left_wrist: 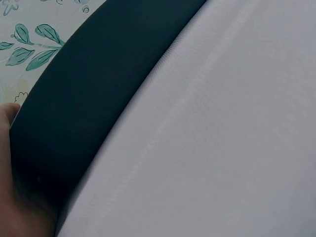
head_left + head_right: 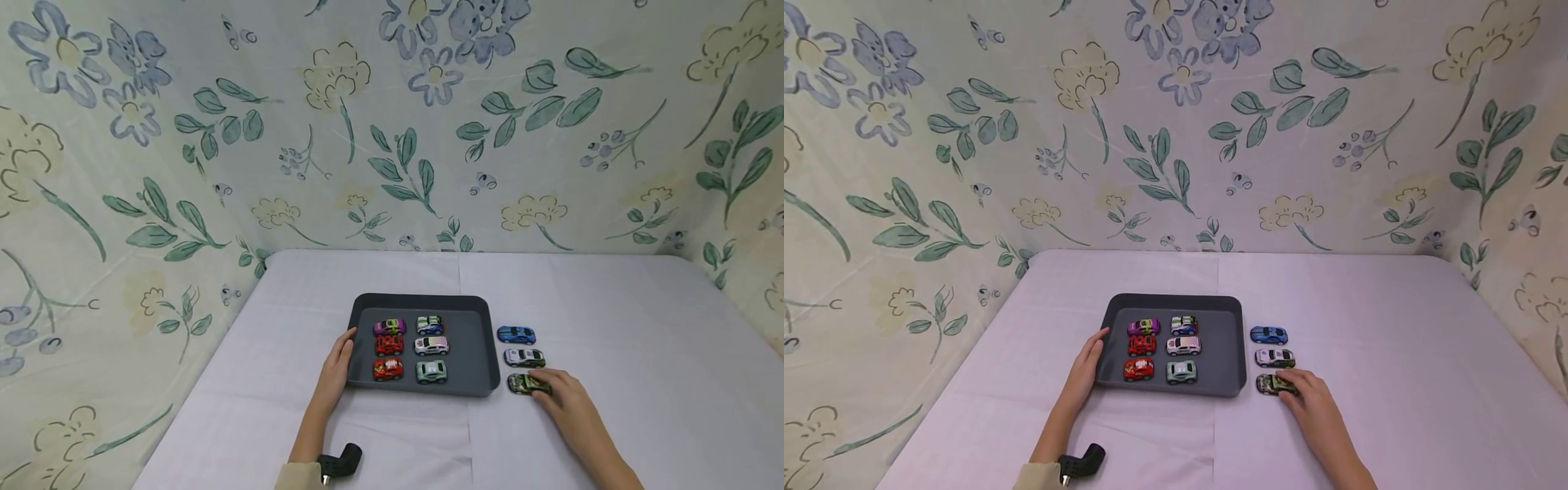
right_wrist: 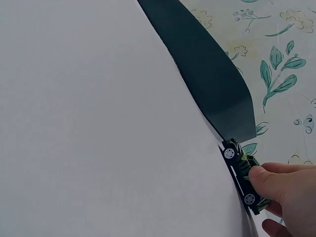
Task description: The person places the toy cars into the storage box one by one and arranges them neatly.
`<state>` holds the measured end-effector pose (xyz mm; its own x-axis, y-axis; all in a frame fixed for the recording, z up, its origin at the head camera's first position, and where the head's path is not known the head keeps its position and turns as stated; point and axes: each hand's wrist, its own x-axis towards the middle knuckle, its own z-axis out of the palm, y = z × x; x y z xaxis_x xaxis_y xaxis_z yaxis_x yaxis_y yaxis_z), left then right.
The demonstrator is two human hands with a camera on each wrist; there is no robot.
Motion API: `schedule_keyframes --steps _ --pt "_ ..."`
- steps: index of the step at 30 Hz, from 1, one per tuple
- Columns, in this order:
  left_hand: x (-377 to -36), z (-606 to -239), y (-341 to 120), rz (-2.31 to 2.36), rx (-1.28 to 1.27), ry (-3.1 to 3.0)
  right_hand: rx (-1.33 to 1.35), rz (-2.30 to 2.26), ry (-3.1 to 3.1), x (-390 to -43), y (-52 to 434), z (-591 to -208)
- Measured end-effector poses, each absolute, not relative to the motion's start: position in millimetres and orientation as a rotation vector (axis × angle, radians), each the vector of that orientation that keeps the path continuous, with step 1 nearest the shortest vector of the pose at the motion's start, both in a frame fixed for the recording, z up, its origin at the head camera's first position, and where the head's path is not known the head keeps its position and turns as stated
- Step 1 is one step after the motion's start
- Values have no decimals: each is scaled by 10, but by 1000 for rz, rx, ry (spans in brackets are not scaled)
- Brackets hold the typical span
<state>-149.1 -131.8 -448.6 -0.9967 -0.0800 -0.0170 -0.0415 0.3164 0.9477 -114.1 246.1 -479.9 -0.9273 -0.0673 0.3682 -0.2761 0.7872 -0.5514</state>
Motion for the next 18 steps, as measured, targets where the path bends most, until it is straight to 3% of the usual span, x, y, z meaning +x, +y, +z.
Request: schedule_keyframes --steps 5,12,18 --pt "-1495 -4499 -1331 -1828 101 -2514 239 852 -2659 -1133 2451 -4786" --pt "-1655 -4824 -1431 -1810 92 -2500 226 857 -2655 -1131 2447 -4748" --pt "-1645 -4826 -1426 -1811 98 -2507 219 880 -2628 -1098 2429 -4691"
